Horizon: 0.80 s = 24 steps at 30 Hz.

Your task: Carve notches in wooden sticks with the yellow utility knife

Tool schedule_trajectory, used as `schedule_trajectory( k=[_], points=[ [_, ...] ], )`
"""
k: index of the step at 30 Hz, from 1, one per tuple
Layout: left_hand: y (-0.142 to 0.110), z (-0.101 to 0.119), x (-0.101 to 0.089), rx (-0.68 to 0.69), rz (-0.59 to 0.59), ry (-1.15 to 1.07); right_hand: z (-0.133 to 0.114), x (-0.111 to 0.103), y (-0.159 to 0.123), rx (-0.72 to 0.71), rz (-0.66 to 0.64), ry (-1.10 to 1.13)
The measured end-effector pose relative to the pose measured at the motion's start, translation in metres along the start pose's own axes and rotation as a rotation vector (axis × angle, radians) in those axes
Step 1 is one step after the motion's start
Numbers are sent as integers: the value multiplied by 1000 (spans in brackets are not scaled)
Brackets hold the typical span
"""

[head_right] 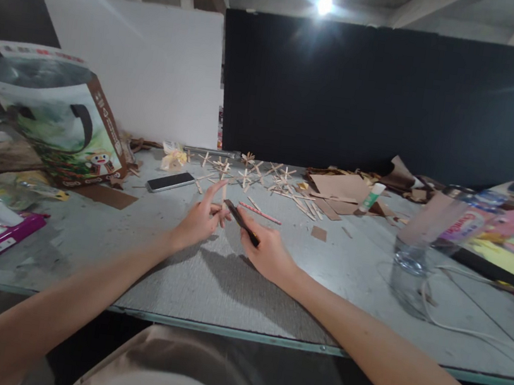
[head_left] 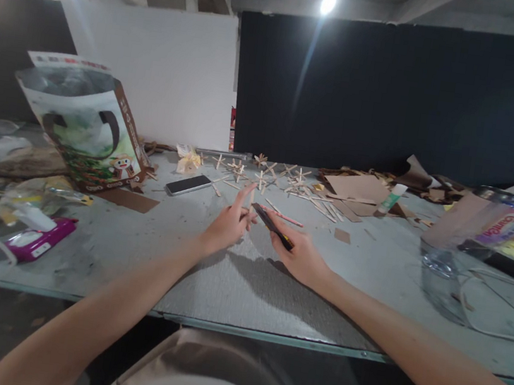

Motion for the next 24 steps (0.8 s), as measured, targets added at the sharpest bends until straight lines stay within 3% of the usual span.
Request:
schedule_trajectory(
  k=[6, 14, 17, 20, 24],
  points=[
    [-2, 4, 1, -27, 30, -13, 2, 5, -3, 177, -51, 162],
    [-1, 1, 1, -2, 80, -69, -6, 12, -2, 452, -125, 722],
    [1, -2, 0, -2, 76, -66, -10, 12, 0, 483, -149, 867],
    [2, -2, 0, -3, 71, -61, -9, 11, 0, 436, -121, 817],
    [2, 1, 0, -5, 62, -30, -3, 8, -1, 355, -28, 574]
  ],
)
Point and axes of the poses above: each hand's wrist, its own y-axis towards the middle knuckle, its own x-axis out of the palm, z = x × y, the point moved 4 cm from there along y, towards the middle knuckle, and after that the axes turned 1 degree about z, right-handed, at the moved point
